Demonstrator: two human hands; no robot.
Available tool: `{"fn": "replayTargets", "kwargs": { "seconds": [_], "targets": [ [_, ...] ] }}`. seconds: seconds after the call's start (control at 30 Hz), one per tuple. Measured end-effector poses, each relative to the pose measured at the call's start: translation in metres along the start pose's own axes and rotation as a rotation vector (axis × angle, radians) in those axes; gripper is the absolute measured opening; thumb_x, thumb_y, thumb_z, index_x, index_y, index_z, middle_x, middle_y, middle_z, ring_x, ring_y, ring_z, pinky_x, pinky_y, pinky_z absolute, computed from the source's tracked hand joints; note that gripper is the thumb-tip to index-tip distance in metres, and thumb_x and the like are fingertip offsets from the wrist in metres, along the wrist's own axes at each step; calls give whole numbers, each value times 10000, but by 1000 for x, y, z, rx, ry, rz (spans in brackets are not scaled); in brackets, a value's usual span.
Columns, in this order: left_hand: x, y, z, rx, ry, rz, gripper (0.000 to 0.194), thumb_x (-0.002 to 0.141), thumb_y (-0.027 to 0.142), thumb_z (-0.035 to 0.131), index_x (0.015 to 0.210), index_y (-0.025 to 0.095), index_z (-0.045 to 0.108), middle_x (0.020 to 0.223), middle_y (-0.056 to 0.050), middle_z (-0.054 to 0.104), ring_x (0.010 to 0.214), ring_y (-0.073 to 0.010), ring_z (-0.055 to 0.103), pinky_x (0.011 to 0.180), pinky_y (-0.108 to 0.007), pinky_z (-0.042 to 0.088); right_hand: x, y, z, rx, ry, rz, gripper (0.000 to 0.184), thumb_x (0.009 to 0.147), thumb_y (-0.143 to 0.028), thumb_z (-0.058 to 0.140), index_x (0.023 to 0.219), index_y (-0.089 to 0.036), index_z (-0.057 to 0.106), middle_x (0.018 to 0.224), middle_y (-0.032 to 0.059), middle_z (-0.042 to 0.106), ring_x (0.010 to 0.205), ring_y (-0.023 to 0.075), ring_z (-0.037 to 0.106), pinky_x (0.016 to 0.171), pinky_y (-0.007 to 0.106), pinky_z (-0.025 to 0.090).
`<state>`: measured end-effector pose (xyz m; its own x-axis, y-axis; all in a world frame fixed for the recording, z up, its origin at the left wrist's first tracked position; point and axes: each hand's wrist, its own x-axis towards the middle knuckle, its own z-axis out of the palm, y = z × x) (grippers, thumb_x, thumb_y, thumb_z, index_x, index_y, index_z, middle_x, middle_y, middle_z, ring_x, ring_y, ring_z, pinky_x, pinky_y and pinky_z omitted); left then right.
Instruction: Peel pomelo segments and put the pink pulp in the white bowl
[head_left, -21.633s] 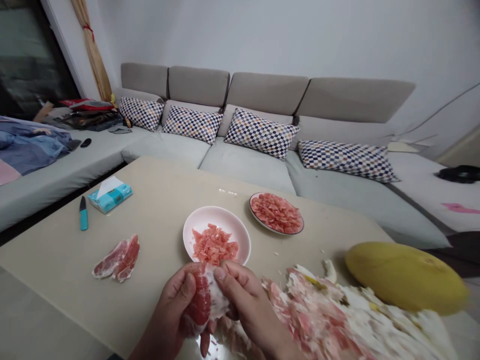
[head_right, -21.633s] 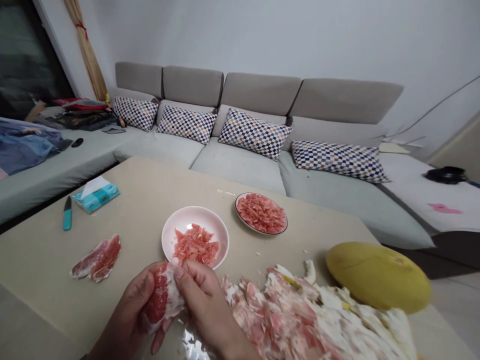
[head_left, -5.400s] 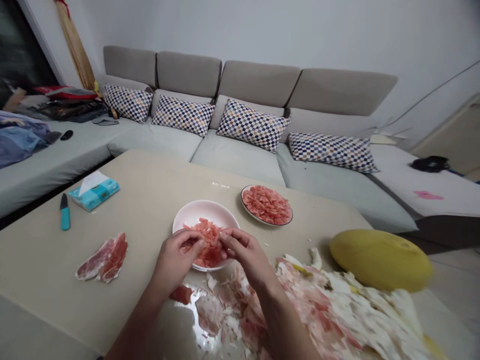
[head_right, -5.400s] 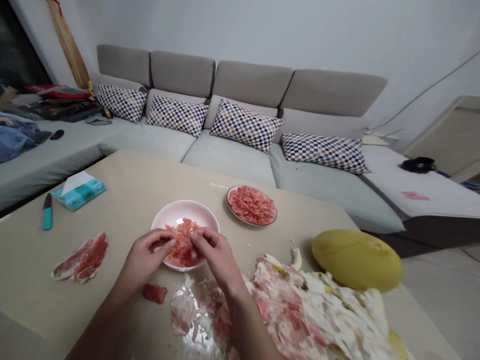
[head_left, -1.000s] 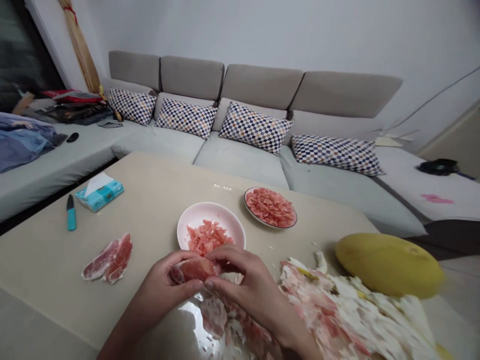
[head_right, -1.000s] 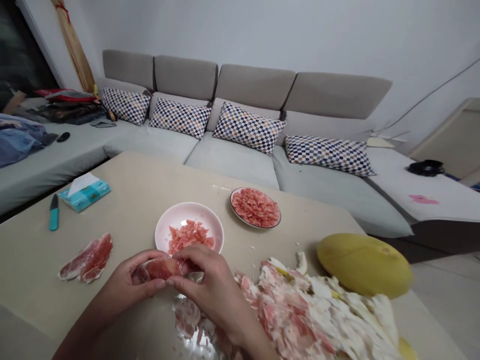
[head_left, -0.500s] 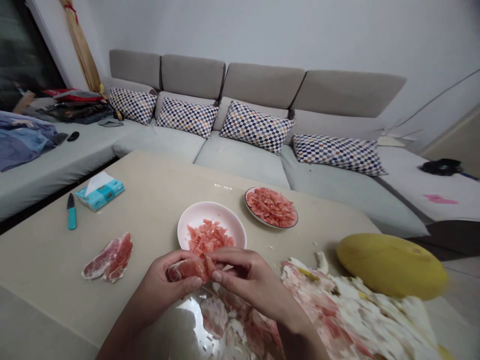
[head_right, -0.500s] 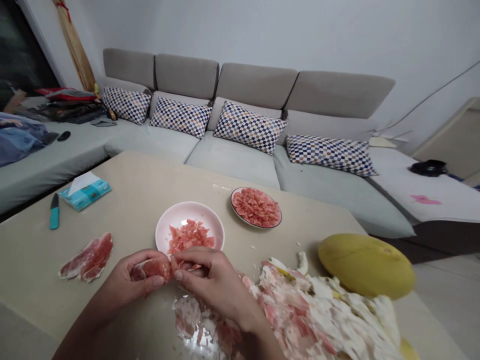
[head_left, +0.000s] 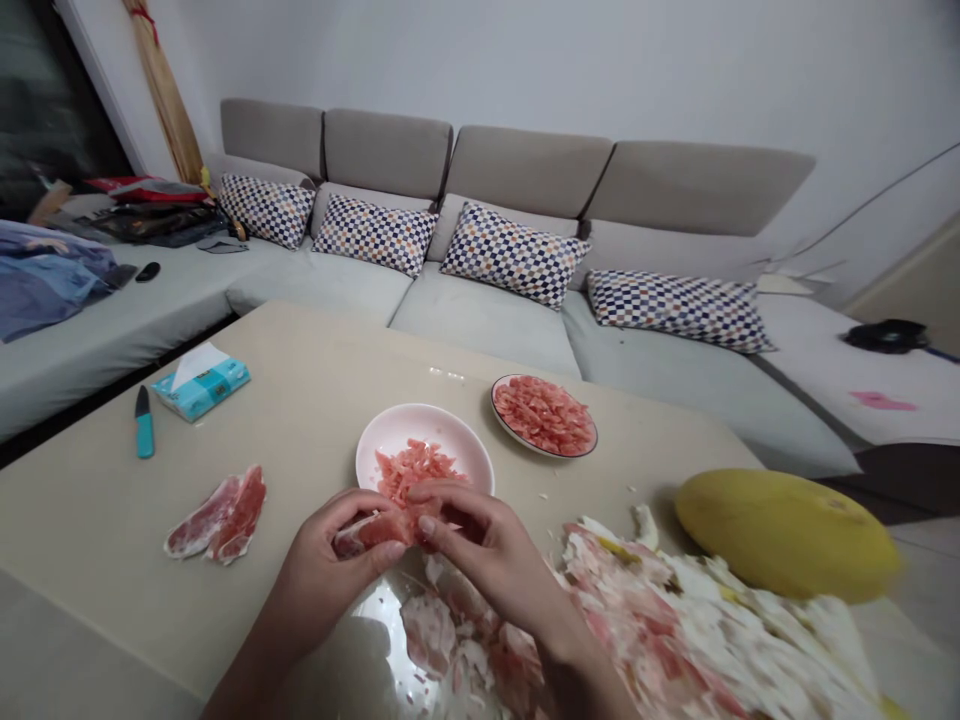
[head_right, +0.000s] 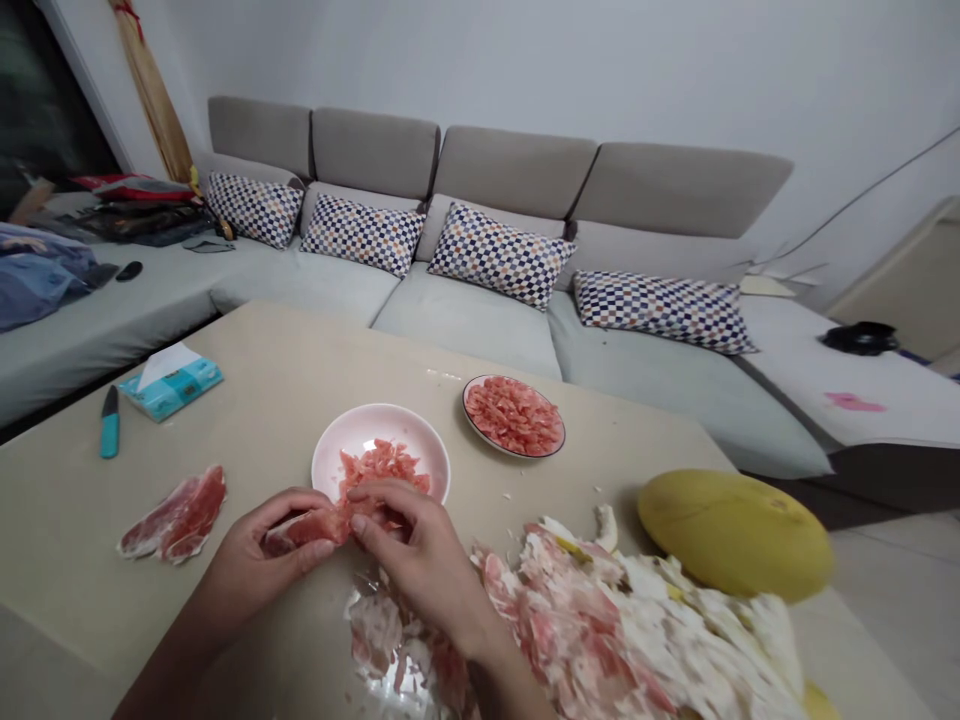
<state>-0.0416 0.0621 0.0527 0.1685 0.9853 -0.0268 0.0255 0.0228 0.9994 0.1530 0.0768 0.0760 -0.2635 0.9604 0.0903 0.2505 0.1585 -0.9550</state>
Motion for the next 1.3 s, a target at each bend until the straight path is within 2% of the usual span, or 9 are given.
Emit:
{"fn": "replayTargets", "kwargs": {
  "seconds": [0.07,0.2,0.33,0.43,0.57,0.83,1.07,1.23,1.3],
  "targets": [
    [2,-2,1,-8,18,-8,225,752,279,732,965,215,697,1033,-44,704,987,-228,646,837,-287,514,3,4,-3,93,-19,-7,192,839,-356,706,993,-250,753,1129,69,705,1045,233,645,940,396,510],
    [4,-5,0,18,11,-44,273,748,326,740,991,211,687,1023,-41,708,907,-213,655,772,-276,513,8,14,-10,378,-27,151,281,773,-420,768,998,-253,748,981,43,723,773,177,698,756,349,585],
    [4,-2,-7,73,13,-82,295,760,344,723,1020,216,669,1055,-47,701,900,-211,650,774,-286,501,11,21,-20,447,63,195,320,724,-395,819,994,-233,758,900,29,727,745,153,687,748,307,581],
    [1,6,-14,183,-125,-60,191,785,249,665,974,233,682,1054,-31,690,993,-213,627,855,-292,470,12,24,-22,463,67,211,336,716,-377,830,1008,-226,758,879,29,724,752,148,672,746,296,576],
    [-3,4,-11,497,-366,-30,200,748,137,599,895,245,684,978,1,680,931,-188,609,813,-280,440,13,27,-21,503,62,209,363,726,-352,829,1058,-238,736,839,7,697,747,133,658,741,272,563],
    [2,-33,10,988,-439,-11,175,727,89,512,756,218,627,876,-32,697,887,-226,584,738,-312,384,12,22,-21,524,51,190,293,738,-351,817,979,-218,716,790,-6,668,719,123,624,705,259,553],
    [-2,-19,-4,875,-368,-57,235,747,209,607,964,253,686,1067,-49,687,1050,-258,581,870,-323,413,11,19,-18,330,57,172,357,758,-348,786,1084,-228,705,880,14,696,775,145,643,756,283,535],
    [4,1,-5,552,-96,-42,124,828,307,578,854,231,673,870,-30,676,814,-213,631,740,-304,467,10,12,-8,155,116,119,232,770,-289,741,984,-207,703,855,24,698,787,171,648,739,304,533],
    [12,9,0,409,38,-11,204,810,323,625,985,230,674,983,-50,688,831,-209,638,752,-314,497,8,9,-4,96,104,61,157,775,-273,732,918,-210,715,906,37,704,807,180,653,742,309,532]
  ]
}}
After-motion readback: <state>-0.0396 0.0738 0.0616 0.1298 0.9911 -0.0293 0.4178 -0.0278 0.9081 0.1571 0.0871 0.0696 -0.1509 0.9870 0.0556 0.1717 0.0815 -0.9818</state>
